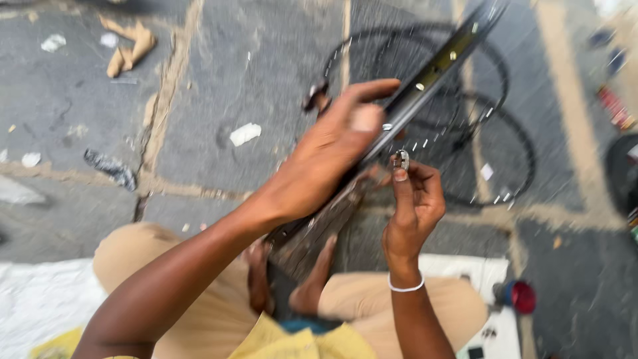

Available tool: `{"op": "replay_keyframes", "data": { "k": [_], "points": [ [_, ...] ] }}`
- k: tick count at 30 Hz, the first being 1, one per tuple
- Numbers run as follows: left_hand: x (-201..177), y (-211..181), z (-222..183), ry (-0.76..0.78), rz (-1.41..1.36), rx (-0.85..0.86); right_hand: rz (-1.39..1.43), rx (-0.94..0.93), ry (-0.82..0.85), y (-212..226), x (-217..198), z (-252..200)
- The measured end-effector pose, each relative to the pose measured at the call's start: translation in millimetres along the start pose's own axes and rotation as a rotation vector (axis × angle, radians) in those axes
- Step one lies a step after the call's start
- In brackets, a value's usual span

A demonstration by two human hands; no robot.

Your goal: The person inserts spokes into a bicycle rim by hand and uses a small tool to tighten a nipple onto the end of a spoke while the wheel is mounted on a wooden stand.

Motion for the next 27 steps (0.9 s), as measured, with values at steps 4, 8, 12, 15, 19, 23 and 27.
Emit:
{"op": "replay_keyframes", "data": {
  "k": [4, 8, 12, 15, 19, 23, 27],
  "points": [
    [5.6, 124.9, -111.2, -0.264, -0.267, 0.005, 0.029, 0.200, -0.059, -67.2, -37.1, -54.8],
    [-14.6, 224.0, -189.1, -1.035, -0.484, -0.645, 0.020, 0.548, -0.011, -151.1, -56.6, -102.0],
    [-29.3, 195.8, -196.9, -0.889, -0.172, -0.172, -0.280, 0.815, 0.193, -221.6, -64.6, -127.3],
    [-25.5, 177.6, -187.0, -0.833, -0.027, -0.251, -0.692, 0.903, 0.453, -257.0, -53.1, -120.5],
    [-20.6, 198.1, -179.5, -0.797, -0.248, -0.478, -0.932, 0.828, 0.599, -283.7, -25.8, -118.0],
    [-19.1, 208.4, -187.3, -0.808, -0.299, -0.557, -0.857, 0.723, 0.472, -303.4, -13.6, -124.4],
    [-17.0, 216.0, -184.6, -0.767, -0.219, -0.579, -0.793, 0.718, 0.489, -310.5, -18.2, -123.8]
  ]
}}
Point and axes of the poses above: each hand's wrist, its own z-axis towards the middle knuckle, its own x-axis out of the palm, y = z × x, the point moved 1 cm from there along z, towards the middle knuckle, and after that the axes turned 15 degrees about y, right-handed, at the moved point
